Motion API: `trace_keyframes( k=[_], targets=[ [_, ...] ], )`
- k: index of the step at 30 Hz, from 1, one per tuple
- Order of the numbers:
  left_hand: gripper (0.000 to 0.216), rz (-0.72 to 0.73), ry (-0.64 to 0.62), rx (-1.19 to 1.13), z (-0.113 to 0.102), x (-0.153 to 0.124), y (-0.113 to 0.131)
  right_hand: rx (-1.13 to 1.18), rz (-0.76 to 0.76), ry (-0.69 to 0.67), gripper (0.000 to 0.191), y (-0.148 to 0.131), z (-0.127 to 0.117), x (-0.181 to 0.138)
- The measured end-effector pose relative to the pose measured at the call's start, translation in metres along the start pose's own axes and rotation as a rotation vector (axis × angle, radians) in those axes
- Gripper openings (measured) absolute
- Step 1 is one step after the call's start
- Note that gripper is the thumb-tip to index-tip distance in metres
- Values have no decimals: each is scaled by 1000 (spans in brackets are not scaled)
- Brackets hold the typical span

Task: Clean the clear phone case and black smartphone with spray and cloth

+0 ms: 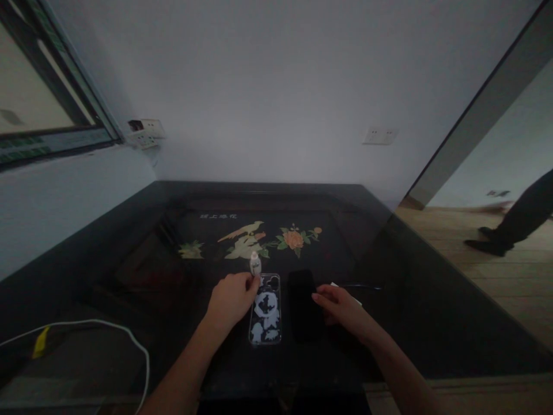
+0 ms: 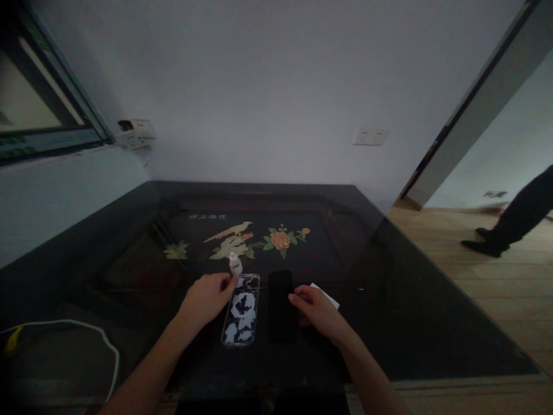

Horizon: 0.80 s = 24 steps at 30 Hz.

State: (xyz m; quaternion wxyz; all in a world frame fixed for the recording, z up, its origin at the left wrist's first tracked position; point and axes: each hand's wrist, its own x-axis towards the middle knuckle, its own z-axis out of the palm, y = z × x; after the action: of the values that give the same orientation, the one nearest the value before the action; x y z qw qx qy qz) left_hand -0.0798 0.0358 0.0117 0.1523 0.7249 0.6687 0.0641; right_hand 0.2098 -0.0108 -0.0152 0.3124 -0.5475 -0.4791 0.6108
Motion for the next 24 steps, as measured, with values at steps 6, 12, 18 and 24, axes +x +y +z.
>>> trace_keyframes(
  k=[6,12,18,24],
  targets=[
    [57,-74,23,152,8,-10,15,-5,-20,23,48,5,3,3],
    [50,-39,9,172,15,-11,16,-27,-23,51,51,2,6,1],
    [38,57,10,34,19,-5,11,-54,-6,68,51,0,6,0],
    [34,109,-5,-474,30,-4,12,7,-16,126,49,10,3,3]
  ],
)
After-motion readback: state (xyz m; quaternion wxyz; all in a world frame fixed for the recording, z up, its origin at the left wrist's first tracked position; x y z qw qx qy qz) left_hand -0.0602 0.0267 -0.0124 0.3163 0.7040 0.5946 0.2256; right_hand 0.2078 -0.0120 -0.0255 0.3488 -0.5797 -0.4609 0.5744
